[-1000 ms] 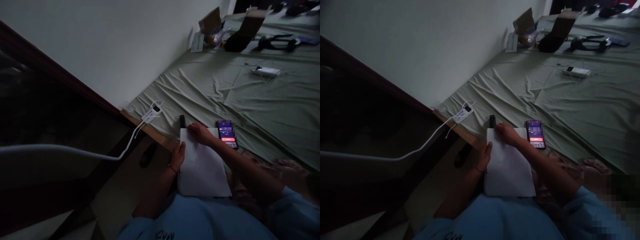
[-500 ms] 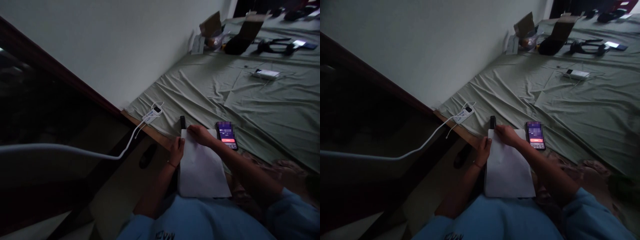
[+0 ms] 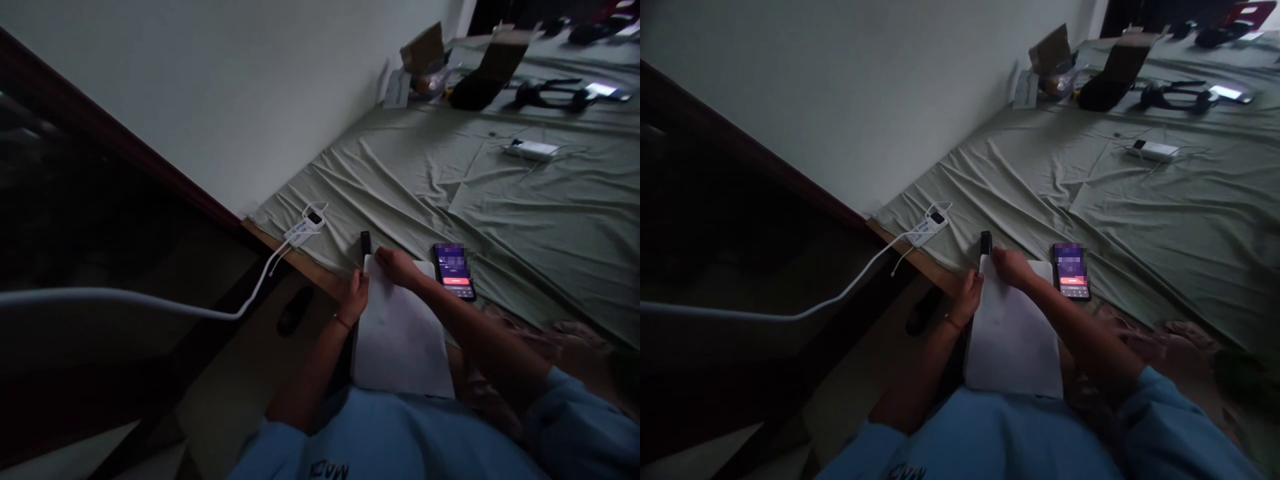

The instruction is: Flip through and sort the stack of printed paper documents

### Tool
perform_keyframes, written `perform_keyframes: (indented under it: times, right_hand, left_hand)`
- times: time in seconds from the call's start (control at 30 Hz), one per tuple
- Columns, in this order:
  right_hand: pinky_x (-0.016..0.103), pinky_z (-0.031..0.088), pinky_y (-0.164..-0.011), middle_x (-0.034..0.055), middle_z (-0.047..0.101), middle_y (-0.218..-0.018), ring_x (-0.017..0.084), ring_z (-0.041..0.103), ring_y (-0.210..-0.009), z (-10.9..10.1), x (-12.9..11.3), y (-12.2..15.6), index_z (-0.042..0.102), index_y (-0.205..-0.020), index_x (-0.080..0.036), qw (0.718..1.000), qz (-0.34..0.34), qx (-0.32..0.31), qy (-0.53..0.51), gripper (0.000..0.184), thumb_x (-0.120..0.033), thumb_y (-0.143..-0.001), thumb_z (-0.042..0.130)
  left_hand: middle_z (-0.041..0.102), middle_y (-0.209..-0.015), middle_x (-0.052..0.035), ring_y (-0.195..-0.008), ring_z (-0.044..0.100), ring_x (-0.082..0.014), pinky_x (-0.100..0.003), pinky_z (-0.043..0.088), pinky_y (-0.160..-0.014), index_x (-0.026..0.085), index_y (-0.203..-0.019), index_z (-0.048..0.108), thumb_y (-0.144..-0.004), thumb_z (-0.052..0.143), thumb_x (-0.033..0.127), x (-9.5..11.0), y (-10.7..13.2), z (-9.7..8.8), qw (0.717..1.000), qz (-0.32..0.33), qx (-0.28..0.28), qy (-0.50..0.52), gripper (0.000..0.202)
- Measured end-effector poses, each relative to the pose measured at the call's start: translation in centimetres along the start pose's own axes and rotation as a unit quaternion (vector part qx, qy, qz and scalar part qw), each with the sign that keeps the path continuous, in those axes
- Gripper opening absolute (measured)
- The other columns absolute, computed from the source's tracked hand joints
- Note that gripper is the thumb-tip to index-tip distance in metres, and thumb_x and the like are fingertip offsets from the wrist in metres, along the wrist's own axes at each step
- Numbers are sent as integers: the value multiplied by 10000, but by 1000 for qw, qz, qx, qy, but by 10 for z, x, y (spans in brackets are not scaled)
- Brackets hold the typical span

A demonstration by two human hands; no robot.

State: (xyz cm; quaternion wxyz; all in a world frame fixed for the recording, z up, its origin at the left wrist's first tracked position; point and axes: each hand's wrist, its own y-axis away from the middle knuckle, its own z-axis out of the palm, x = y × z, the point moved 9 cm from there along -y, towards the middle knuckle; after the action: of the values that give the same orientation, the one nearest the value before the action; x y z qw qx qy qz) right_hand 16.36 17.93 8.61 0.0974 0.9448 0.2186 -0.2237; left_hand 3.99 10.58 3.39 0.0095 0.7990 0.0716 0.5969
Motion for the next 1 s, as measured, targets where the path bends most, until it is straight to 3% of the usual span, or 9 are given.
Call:
perform_keyframes:
  times: [0.1, 0.17, 0.33, 0.47, 0.6, 0.77, 1.0]
  right_hand:
    - [290, 373, -730, 133, 732, -964, 225, 638, -893, 10, 5, -8, 687, -1047, -150, 1000, 22, -7, 14, 372, -305, -1045, 350]
    - [298, 379, -775, 135, 735, -993, 250, 626, -997, 16, 8, -12, 706, -1048, -160, 999, 30, -14, 22, 360, -329, -1031, 389]
    - [304, 384, -833, 104, 746, -1074, 256, 611, -1094, 22, 19, -14, 726, -1097, -198, 997, 43, -44, 37, 377, -372, -1026, 399]
    - [278, 392, -764, 103, 752, -1105, 224, 660, -1000, 30, 25, -13, 752, -1088, -204, 993, 58, -93, 44, 349, -327, -993, 440]
    - [275, 407, -753, 105, 745, -1159, 225, 677, -1005, 37, 28, -19, 758, -1111, -204, 989, 74, -115, 49, 349, -298, -970, 453]
    - [312, 435, -813, 121, 726, -1218, 260, 667, -1093, 36, 35, -27, 741, -1163, -199, 987, 95, -110, 60, 382, -310, -986, 421]
    - [385, 449, -879, 150, 737, -1144, 301, 639, -1114, 31, 33, -21, 748, -1113, -182, 988, 104, -73, 82, 373, -307, -983, 421]
  left_hand:
    - [651, -887, -51, -890, 606, -209, -327, 453, -862, 177, -983, 607, -955, 532, 506, -18, 19, 8, 997, -36, -50, 34, 338]
    - [666, -904, -62, -909, 607, -210, -324, 450, -887, 161, -949, 632, -906, 584, 545, -26, 29, 7, 995, -54, -37, 77, 389]
    - [658, -782, -27, -709, 593, -163, -275, 465, -695, 139, -915, 642, -666, 789, 618, -52, 38, 11, 944, -201, -10, 260, 559]
    - [665, -736, -26, -662, 608, -151, -255, 472, -653, 138, -874, 656, -619, 846, 587, -55, 47, 11, 927, -250, -6, 280, 551]
    - [688, -759, -55, -703, 634, -173, -267, 476, -661, 130, -845, 664, -640, 817, 635, -55, 63, 5, 931, -249, -9, 267, 566]
    - [694, -828, -74, -793, 643, -207, -296, 481, -714, 120, -935, 666, -608, 742, 794, -62, 89, 5, 939, -241, -31, 243, 753]
    - [623, -799, -63, -790, 547, -185, -280, 421, -720, 114, -826, 623, -699, 530, 908, -66, 105, -6, 977, -185, -34, 98, 809]
